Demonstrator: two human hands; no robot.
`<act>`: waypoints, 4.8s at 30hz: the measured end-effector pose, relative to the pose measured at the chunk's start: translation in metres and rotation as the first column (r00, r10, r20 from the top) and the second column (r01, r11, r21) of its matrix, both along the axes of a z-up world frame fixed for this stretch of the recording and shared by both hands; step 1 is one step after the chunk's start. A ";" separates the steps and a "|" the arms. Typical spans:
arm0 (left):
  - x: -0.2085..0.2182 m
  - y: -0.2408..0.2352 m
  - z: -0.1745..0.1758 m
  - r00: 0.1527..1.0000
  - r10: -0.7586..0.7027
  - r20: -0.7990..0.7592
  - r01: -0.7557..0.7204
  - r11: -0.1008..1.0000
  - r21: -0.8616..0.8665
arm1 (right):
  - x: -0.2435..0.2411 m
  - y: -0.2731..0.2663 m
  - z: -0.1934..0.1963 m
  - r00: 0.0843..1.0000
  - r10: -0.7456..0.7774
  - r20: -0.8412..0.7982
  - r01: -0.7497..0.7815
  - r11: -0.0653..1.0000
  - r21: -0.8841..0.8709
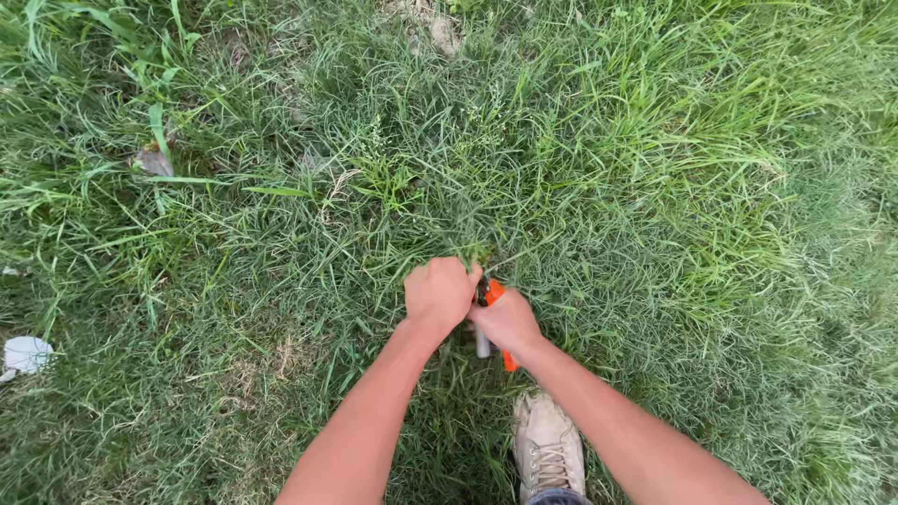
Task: The person uses red-handled garden shears to trim grass and weeds from a lawn, pulling out the cut vegetation by hand.
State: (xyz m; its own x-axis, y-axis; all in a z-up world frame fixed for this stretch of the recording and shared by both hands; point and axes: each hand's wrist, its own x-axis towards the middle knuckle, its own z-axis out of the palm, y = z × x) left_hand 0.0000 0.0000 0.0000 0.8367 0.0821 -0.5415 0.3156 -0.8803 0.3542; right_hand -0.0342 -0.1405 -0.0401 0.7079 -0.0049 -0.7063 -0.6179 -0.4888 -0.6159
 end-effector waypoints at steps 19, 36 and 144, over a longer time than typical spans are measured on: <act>-0.045 0.021 0.019 0.959 -0.074 0.273 0.057 0.996 0.072 | -0.072 -0.011 0.110 0.878 -0.157 -0.452 0.335 0.875 0.348; -0.046 0.051 -0.024 0.901 0.365 0.234 -0.329 0.927 -0.180 | -0.040 0.040 0.108 0.944 0.055 -0.326 -0.003 0.987 0.159; -0.066 0.151 -0.013 0.809 0.577 -0.114 -0.576 0.740 -0.348 | -0.098 0.085 0.089 0.932 0.165 -0.324 0.017 0.870 0.492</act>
